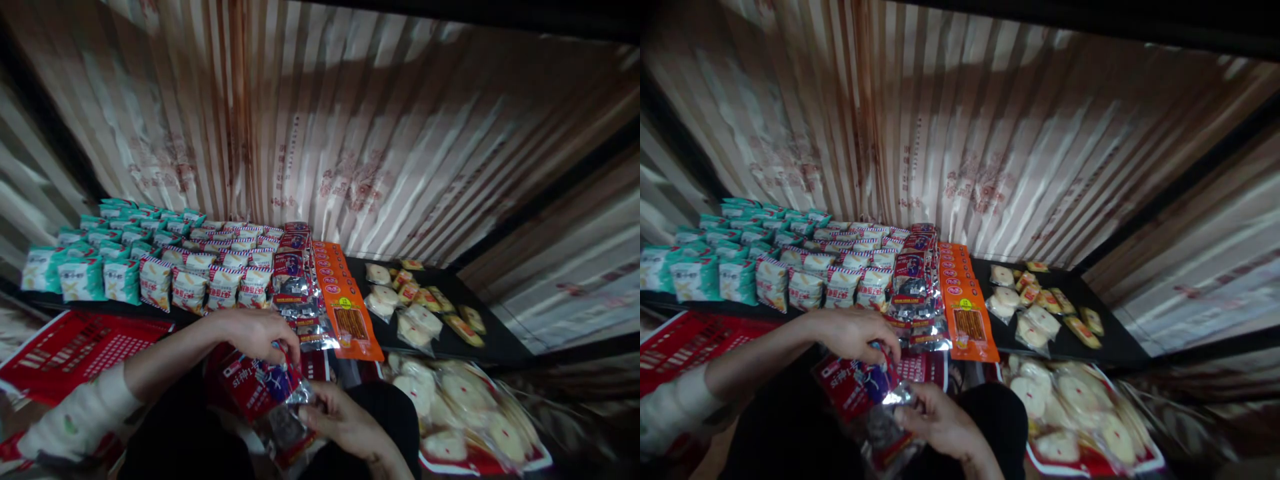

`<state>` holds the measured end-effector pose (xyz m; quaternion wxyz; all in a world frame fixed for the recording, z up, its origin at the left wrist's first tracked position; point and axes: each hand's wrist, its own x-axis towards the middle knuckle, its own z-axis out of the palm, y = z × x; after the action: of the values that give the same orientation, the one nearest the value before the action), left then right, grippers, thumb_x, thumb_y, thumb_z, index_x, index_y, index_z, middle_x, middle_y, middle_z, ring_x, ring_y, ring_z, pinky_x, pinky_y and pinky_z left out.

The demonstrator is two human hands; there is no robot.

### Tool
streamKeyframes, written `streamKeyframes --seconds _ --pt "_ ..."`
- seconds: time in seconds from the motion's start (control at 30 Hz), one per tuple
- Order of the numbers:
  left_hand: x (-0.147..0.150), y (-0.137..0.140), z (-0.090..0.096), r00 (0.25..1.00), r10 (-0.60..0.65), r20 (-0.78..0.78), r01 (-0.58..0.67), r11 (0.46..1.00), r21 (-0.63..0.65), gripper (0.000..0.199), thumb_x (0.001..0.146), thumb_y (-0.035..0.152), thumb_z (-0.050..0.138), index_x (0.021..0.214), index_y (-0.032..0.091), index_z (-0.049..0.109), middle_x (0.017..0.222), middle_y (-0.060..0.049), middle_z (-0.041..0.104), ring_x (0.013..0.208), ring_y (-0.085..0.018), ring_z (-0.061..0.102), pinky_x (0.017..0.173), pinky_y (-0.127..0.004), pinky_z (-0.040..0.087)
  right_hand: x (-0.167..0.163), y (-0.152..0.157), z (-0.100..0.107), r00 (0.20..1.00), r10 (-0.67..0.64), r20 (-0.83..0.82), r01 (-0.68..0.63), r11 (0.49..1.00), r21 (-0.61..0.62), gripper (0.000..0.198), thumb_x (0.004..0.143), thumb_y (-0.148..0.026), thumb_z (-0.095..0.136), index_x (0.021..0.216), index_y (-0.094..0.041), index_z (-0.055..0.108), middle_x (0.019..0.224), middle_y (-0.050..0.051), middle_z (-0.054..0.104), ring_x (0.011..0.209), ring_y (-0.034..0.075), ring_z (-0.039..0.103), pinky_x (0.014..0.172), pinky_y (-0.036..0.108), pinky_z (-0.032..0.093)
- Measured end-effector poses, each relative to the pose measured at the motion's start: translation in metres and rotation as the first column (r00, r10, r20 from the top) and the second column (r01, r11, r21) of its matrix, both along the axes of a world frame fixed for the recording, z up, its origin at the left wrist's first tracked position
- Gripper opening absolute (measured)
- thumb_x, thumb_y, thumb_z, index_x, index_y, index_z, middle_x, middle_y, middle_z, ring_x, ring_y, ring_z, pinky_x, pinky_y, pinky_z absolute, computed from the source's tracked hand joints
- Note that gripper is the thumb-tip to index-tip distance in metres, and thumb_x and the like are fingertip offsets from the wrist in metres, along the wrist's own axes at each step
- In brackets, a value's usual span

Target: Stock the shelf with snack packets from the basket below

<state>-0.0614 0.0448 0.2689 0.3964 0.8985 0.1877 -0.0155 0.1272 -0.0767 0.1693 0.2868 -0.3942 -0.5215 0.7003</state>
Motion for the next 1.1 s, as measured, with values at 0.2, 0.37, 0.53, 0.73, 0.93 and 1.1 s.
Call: streamKeyframes --seconds 0.2,0.37,0.53,0.73,0.93,1.1 --pt "0.004 0.012 -0.029 0.925 0.276 0.261 -0.296 0.954 0.041 0.024 0.083 0.023 0.054 0.102 0.024 0.068 0.093 -0.003 0.068 0.083 -0.018 0.061 0.072 -0.025 0.043 0.001 0.0 -0.014 0.977 -0.212 -0.019 0.212 0.977 -0.012 0.034 0.077 -0.05 0.065 0.08 -0.016 0.065 0.069 -0.001 0.057 0.063 0.011 0.047 0.062 0.022 0.037" --pt "0.008 0.026 -0.057 0.653 0.664 0.365 -0.648 0.739 -0.185 0.028 0.087 0.033 0.046 0.104 0.019 0.064 0.098 -0.006 0.065 0.087 -0.018 0.06 0.074 -0.026 0.046 0.017 0.001 -0.02 0.835 -0.544 -0.079 0.526 0.833 -0.173 0.035 0.07 -0.049 0.072 0.086 -0.018 0.066 0.074 0.002 0.066 0.066 0.017 0.06 0.065 0.028 0.045" --pt "0.023 0.006 -0.088 0.679 0.674 0.291 -0.601 0.738 -0.306 0.022 0.085 0.027 0.047 0.097 0.019 0.064 0.096 -0.005 0.065 0.089 -0.017 0.061 0.076 -0.028 0.049 0.027 0.011 -0.012 0.671 -0.735 -0.094 0.679 0.661 -0.318 0.035 0.066 -0.044 0.076 0.089 -0.019 0.068 0.077 0.006 0.071 0.075 0.025 0.067 0.069 0.035 0.049" --pt "0.045 -0.022 -0.114 0.653 0.703 0.282 -0.617 0.709 -0.34 0.037 0.08 0.017 0.05 0.117 0.019 0.053 0.106 -0.007 0.063 0.088 -0.016 0.062 0.08 -0.03 0.052 0.03 0.037 -0.004 0.604 -0.793 -0.078 0.739 0.594 -0.318 0.032 0.064 -0.041 0.077 0.088 -0.021 0.069 0.081 0.006 0.074 0.086 0.029 0.068 0.075 0.039 0.051" --pt "0.042 -0.023 -0.135 0.602 0.688 0.406 -0.626 0.722 -0.294 0.034 0.075 0.007 0.047 0.105 0.016 0.058 0.11 -0.009 0.059 0.082 -0.014 0.063 0.079 -0.03 0.053 0.037 0.066 0.003 0.499 -0.867 0.008 0.834 0.477 -0.277 0.034 0.053 -0.036 0.083 0.078 -0.02 0.067 0.066 0.003 0.072 0.062 0.023 0.068 0.056 0.032 0.053" --pt "0.029 -0.014 -0.155 0.531 0.73 0.431 -0.716 0.658 -0.232 0.03 0.074 0.007 0.048 0.099 0.017 0.061 0.114 -0.011 0.057 0.098 -0.019 0.061 0.085 -0.035 0.054 0.046 0.076 -0.002 0.468 -0.882 0.058 0.867 0.445 -0.224 0.031 0.052 -0.034 0.082 0.072 -0.021 0.062 0.059 0.001 0.069 0.054 0.021 0.066 0.049 0.029 0.051"
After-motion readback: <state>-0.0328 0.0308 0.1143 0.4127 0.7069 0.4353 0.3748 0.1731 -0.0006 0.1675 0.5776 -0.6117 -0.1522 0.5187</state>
